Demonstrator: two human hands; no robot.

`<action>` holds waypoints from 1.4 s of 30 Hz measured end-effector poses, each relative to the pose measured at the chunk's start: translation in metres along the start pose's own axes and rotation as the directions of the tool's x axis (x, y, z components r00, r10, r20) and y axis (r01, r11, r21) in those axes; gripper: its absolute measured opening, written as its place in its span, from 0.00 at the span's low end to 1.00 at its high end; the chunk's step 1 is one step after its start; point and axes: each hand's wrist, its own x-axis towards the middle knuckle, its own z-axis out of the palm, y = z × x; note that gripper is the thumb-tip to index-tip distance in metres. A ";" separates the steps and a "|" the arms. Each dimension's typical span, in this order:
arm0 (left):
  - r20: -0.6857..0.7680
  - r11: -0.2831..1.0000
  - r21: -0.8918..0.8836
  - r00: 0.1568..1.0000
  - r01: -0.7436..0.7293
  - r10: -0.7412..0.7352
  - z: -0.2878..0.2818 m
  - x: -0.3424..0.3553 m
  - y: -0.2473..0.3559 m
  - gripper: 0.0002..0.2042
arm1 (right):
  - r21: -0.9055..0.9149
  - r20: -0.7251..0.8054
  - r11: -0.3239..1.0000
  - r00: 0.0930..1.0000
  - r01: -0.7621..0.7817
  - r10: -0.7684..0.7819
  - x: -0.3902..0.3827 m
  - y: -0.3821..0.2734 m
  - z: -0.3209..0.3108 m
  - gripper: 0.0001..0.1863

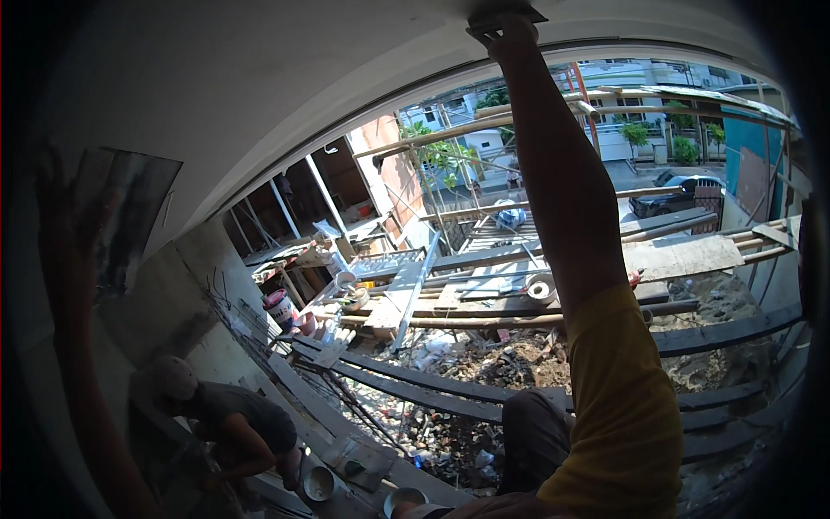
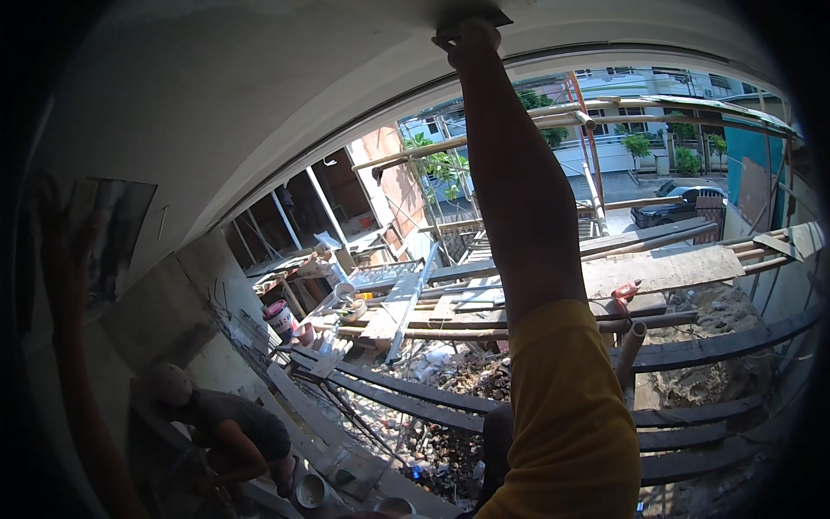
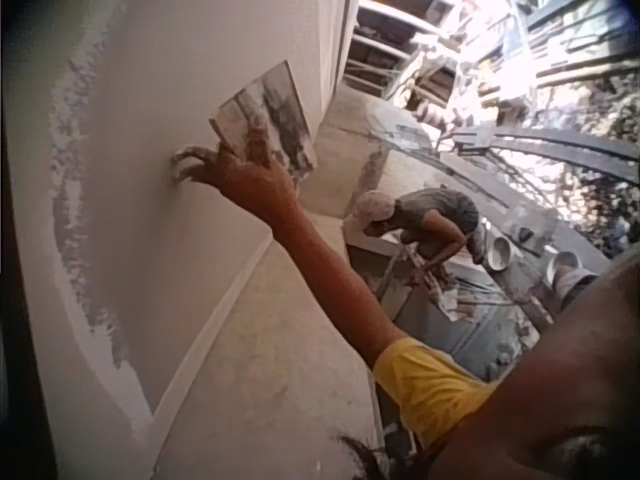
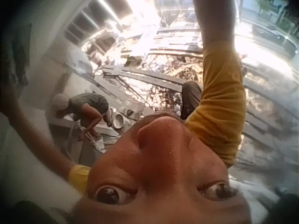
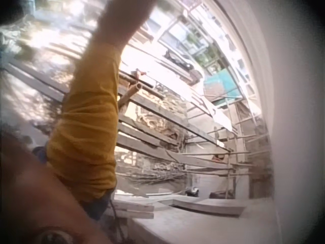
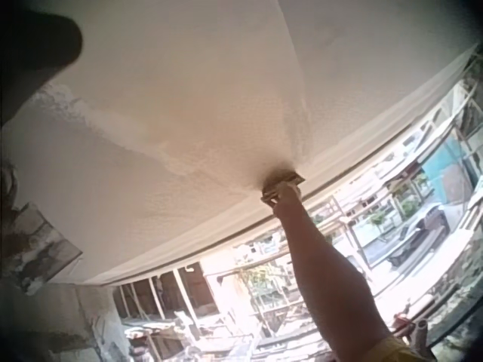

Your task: The person scoops joint compound onto putty knives, applies and smooths it along the ceiling with the blades, and scrapes the putty knives against each other.

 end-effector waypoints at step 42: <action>0.007 0.986 0.142 0.996 -0.088 0.088 -0.005 -0.011 -0.019 0.32 | -0.458 0.270 -0.007 0.131 0.889 -0.954 -0.190 0.078 0.143 0.33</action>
